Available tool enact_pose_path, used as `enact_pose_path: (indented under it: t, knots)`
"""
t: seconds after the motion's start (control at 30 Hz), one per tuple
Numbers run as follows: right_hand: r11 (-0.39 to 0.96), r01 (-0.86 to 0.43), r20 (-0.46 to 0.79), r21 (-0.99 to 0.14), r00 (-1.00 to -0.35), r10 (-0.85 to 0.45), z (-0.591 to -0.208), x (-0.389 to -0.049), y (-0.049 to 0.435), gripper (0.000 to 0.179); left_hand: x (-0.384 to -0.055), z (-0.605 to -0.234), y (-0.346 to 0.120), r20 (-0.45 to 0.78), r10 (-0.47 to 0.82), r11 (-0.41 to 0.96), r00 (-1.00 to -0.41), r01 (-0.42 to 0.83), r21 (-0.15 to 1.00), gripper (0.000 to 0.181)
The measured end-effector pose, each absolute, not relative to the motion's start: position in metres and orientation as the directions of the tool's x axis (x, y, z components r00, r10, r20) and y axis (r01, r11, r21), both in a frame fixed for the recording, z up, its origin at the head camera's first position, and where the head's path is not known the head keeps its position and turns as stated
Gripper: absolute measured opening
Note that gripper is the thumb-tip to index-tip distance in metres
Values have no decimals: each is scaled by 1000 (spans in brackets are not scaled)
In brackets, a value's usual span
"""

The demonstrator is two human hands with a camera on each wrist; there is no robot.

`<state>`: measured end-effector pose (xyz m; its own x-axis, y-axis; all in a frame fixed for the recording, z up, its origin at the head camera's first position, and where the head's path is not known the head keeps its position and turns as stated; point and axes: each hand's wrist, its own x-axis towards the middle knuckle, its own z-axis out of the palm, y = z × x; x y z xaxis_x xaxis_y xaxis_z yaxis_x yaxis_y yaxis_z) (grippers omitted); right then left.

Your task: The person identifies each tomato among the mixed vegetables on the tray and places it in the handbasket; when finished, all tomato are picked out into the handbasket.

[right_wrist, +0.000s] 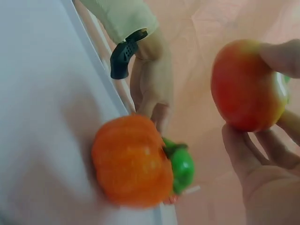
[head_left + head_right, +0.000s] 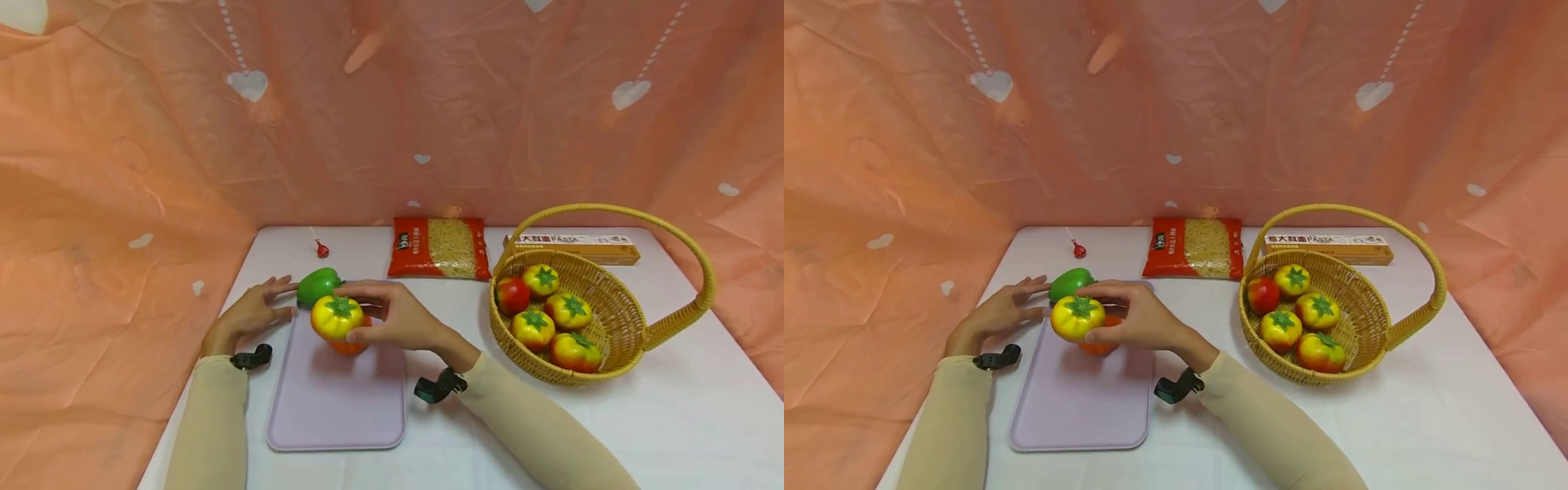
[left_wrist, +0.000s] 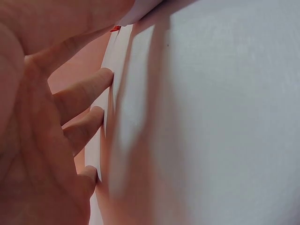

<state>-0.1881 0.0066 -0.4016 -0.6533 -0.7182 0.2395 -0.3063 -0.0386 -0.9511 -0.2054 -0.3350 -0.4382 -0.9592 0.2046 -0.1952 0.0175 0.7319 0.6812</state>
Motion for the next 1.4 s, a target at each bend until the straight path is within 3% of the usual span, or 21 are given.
enact_pose_path:
  t: [0.27,0.7,0.93,1.13,1.4]
  knots:
    - [29,-322,217,-946,-701,-679,-399,-174,85,58,-202,-438,-339,-198,201,733,-959,13,681,67]
    - [201,-251,145,-947,-891,-430,-400,-150,226,55,-201,-440,-344,-173,219,736,-960,46,675,67]
    - [354,-142,63,-925,-972,-226,-401,-156,258,56,-202,-439,-341,-171,217,735,-961,45,677,67]
    - [434,14,-81,-901,-987,-137,-403,-164,273,68,-203,-440,-340,-181,218,731,-959,38,681,68]
    - [639,-19,-43,-769,-996,-82,-399,-157,294,70,-206,-440,-337,-180,223,726,-958,40,687,67]
